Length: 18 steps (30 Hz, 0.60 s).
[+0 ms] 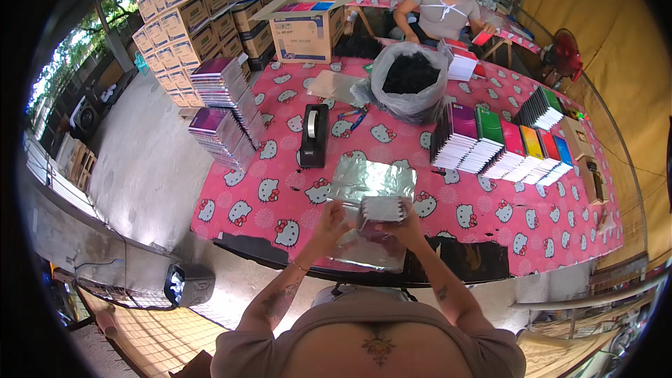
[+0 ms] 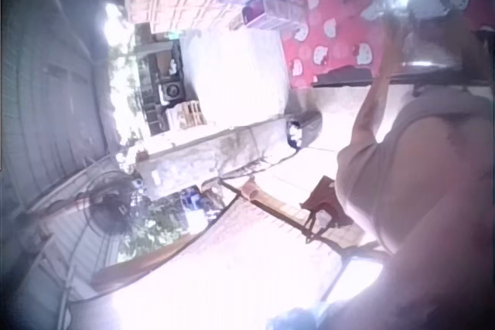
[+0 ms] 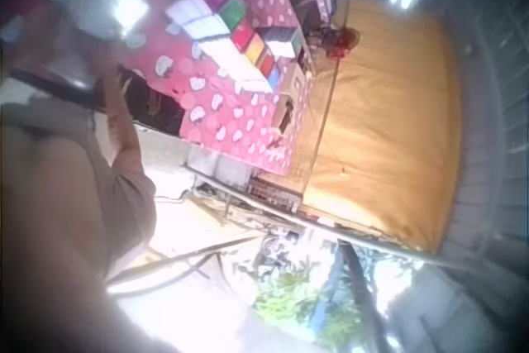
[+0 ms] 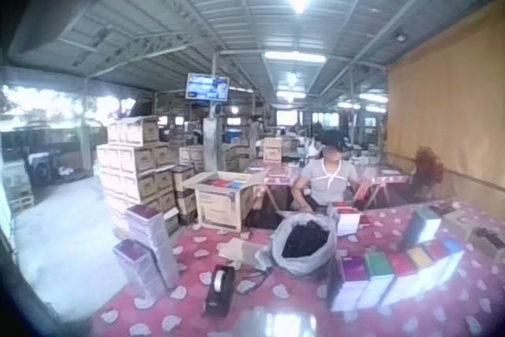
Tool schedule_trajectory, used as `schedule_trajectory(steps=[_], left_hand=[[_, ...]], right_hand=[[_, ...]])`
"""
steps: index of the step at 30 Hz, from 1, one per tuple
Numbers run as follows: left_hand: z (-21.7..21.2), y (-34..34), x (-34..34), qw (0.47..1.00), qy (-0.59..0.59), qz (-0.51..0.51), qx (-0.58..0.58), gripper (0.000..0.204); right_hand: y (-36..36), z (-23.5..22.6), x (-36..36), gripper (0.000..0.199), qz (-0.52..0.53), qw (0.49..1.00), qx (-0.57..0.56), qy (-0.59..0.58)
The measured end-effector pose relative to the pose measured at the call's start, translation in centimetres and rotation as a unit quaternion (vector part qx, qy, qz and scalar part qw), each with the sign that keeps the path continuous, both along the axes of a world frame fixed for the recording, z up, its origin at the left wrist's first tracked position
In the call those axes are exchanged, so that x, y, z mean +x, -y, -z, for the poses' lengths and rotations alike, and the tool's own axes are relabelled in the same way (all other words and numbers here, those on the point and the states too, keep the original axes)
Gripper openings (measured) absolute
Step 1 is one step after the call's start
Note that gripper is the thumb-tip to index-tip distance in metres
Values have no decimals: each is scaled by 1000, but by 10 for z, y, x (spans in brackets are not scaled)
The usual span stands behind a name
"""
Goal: The person collects stacks of small colorful books from a table and places them into clear plastic bags, sealing each bag with adhesive tape.
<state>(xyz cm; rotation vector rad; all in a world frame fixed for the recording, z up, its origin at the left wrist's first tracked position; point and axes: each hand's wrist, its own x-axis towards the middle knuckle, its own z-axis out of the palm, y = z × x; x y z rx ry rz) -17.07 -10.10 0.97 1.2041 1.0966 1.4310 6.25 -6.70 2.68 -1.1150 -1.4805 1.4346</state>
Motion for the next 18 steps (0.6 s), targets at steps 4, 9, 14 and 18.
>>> schedule_trajectory(steps=[4,9,14,18], left_hand=[[-24,-19,11,945,-298,-7,135,34],[-46,-40,-3,988,-151,-4,13,30],[-23,-147,-91,876,-403,-264,12,30],[7,-205,-130,970,-66,-119,-200,23]], right_hand=[[-11,-2,7,50,-3,982,171,85],[-22,-45,13,38,39,994,100,35],[11,-90,-16,37,89,861,392,313],[18,-102,-47,34,11,823,392,410]])
